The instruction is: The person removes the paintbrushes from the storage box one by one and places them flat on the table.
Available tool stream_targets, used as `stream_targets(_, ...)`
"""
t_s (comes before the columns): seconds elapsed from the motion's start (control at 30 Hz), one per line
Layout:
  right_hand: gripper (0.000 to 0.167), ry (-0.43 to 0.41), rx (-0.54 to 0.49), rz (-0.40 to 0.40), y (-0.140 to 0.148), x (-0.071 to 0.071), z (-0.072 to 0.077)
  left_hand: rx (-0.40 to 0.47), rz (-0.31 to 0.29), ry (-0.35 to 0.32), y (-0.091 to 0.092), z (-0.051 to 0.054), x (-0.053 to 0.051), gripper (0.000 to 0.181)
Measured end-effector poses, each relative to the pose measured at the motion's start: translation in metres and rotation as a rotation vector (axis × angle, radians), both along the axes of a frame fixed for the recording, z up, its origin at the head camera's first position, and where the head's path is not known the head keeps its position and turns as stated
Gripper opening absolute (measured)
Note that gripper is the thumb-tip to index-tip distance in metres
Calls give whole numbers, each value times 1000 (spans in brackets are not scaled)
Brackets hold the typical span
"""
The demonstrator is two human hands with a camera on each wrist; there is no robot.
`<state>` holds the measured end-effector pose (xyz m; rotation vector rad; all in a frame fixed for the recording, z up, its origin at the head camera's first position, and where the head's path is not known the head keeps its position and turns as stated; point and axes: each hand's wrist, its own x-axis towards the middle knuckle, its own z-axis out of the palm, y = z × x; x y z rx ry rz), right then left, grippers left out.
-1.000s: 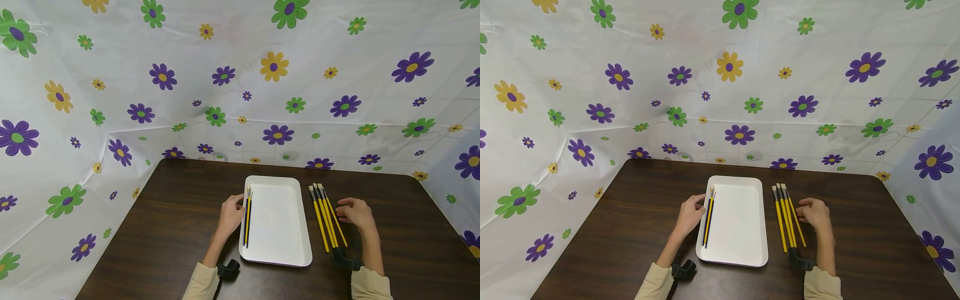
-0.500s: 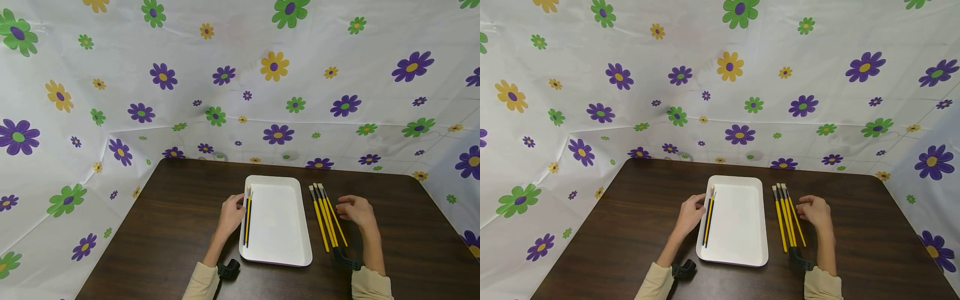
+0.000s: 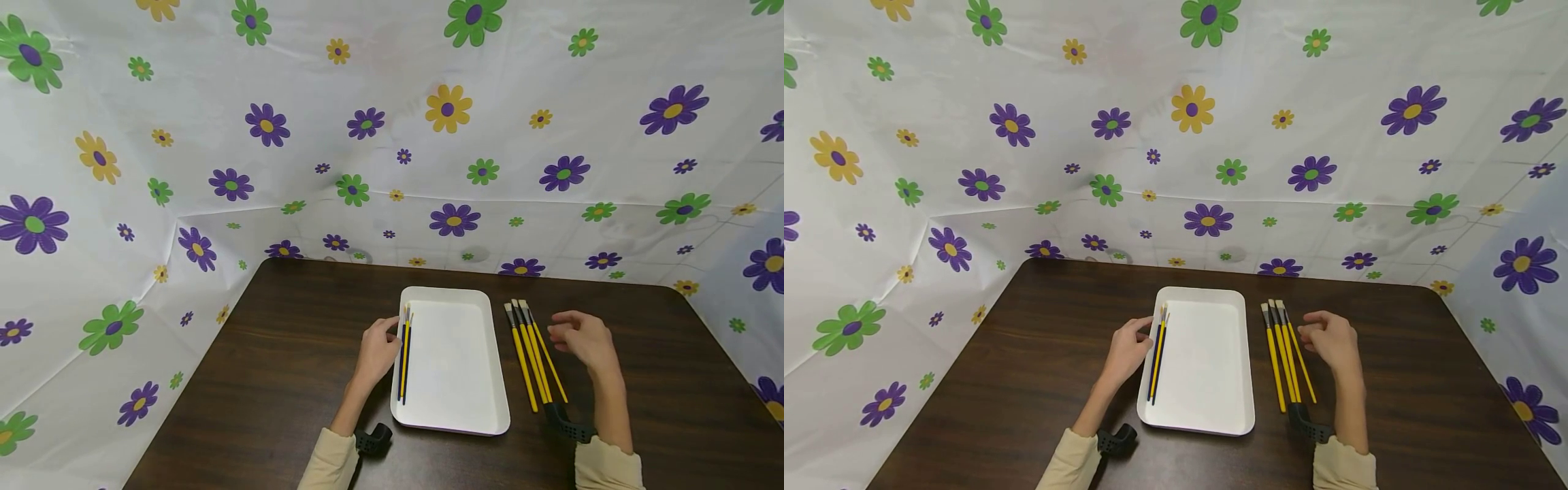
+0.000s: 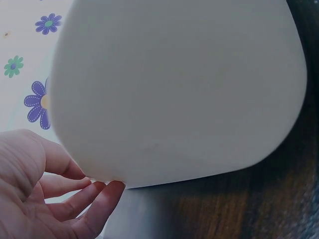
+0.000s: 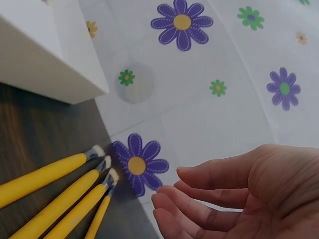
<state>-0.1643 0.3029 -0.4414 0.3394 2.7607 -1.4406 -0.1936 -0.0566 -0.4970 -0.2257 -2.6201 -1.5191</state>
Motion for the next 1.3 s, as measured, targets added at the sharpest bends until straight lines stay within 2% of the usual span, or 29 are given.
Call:
stream_targets(0.4, 37, 97, 40, 37, -15, 5, 20, -3, 2, -7, 0, 1, 0, 41)
stream_targets(0.67, 38, 113, 45, 67, -24, 7, 29, 3, 1, -17, 0, 1, 0, 41)
stream_targets(1.3, 36, 172, 109, 71, -45, 11, 46, 19, -3, -35, 0, 3, 0, 41)
